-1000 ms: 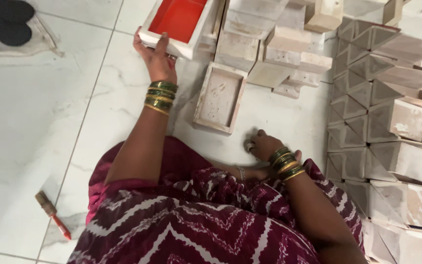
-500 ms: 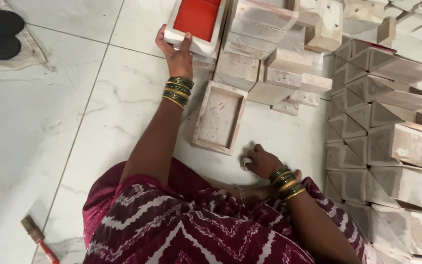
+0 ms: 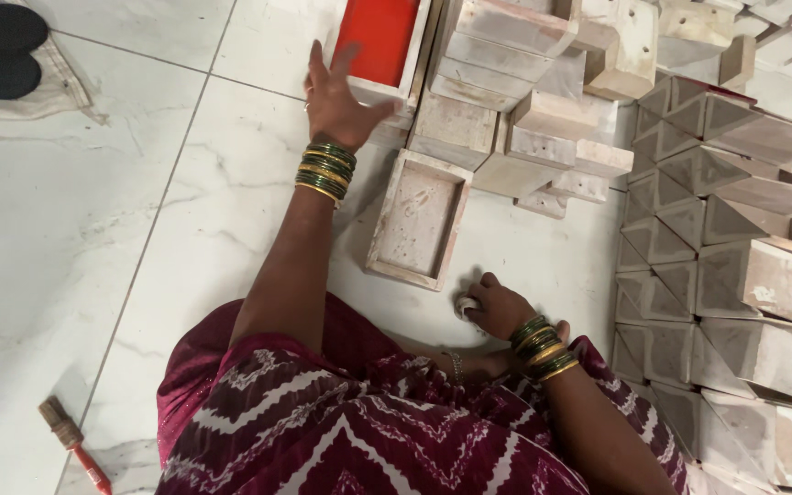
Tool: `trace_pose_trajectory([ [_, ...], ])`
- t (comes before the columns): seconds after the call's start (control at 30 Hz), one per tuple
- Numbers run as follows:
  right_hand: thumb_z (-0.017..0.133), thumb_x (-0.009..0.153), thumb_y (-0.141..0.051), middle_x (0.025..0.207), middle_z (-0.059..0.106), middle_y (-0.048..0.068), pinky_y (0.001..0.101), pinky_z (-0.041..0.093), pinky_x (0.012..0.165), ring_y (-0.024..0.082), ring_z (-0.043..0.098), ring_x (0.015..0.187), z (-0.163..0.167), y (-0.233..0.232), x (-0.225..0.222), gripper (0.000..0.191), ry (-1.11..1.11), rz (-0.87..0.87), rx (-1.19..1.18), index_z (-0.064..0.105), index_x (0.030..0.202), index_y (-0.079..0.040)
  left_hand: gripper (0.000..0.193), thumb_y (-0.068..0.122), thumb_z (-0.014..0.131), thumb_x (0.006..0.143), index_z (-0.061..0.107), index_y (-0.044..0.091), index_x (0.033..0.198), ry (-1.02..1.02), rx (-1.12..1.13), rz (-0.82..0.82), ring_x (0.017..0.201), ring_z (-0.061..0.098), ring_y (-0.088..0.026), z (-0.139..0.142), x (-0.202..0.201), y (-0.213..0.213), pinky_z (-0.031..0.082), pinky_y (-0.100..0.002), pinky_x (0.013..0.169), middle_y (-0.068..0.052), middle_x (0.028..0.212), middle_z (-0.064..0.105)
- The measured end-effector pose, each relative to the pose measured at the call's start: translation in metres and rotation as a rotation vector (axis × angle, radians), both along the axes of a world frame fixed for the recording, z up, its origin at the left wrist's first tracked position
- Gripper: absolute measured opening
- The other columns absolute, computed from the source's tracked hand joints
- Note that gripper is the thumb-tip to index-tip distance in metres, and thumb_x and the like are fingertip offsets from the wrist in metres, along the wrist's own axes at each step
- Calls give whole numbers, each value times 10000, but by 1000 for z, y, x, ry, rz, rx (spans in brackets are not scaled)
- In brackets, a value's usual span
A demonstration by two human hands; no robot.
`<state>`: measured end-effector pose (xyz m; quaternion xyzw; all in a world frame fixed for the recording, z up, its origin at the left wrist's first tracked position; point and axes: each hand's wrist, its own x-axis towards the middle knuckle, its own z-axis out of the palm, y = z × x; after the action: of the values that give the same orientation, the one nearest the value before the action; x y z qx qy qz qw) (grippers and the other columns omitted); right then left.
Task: The person sits on the floor and wipes wooden boxes with a cloth, one at a time. They rub the red-lined inner surfaces and the outer sides of each box, then set the wiped box aside and pick up the next one from the stacks around them.
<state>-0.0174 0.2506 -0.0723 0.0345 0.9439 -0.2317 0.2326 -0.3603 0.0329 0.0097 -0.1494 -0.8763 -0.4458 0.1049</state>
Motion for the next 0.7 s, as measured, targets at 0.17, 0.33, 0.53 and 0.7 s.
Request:
trace_pose_trajectory([
  [0.17, 696, 848, -301, 1139, 554, 143, 469, 543, 849, 366, 663, 954, 0, 0, 1, 339, 6, 7, -13, 632, 1117, -106, 546, 175, 1001, 613, 711, 134, 1072, 125, 9, 13, 1328, 504, -434, -18, -5, 1, 502, -481, 1069, -218, 1586, 331],
  [0.33, 689, 856, -303, 1143, 556, 138, 461, 548, 858, 354, 668, 961, 2, -2, 0, 348, -22, 8, 3, 633, 1143, -115, 501, 167, 984, 652, 729, 139, 1082, 196, 86, 63, 1264, 602, -348, -36, -15, 11, 512, -458, 1079, -183, 1589, 369],
  [0.53, 692, 854, -304, 1145, 559, 136, 464, 551, 854, 351, 668, 971, 3, -4, 1, 357, -14, 12, 26, 632, 1151, -115, 479, 141, 956, 720, 729, 138, 1141, 239, 92, 28, 1272, 563, -376, -45, -8, 27, 527, -442, 1032, -202, 1602, 332],
  [0.7, 692, 853, -302, 1148, 560, 136, 464, 552, 849, 350, 671, 960, 3, -4, 1, 361, -15, 25, 24, 633, 1161, -121, 447, 122, 938, 734, 733, 155, 1129, 249, 77, 20, 1299, 573, -363, -47, -10, 26, 510, -447, 1060, -197, 1620, 317],
])
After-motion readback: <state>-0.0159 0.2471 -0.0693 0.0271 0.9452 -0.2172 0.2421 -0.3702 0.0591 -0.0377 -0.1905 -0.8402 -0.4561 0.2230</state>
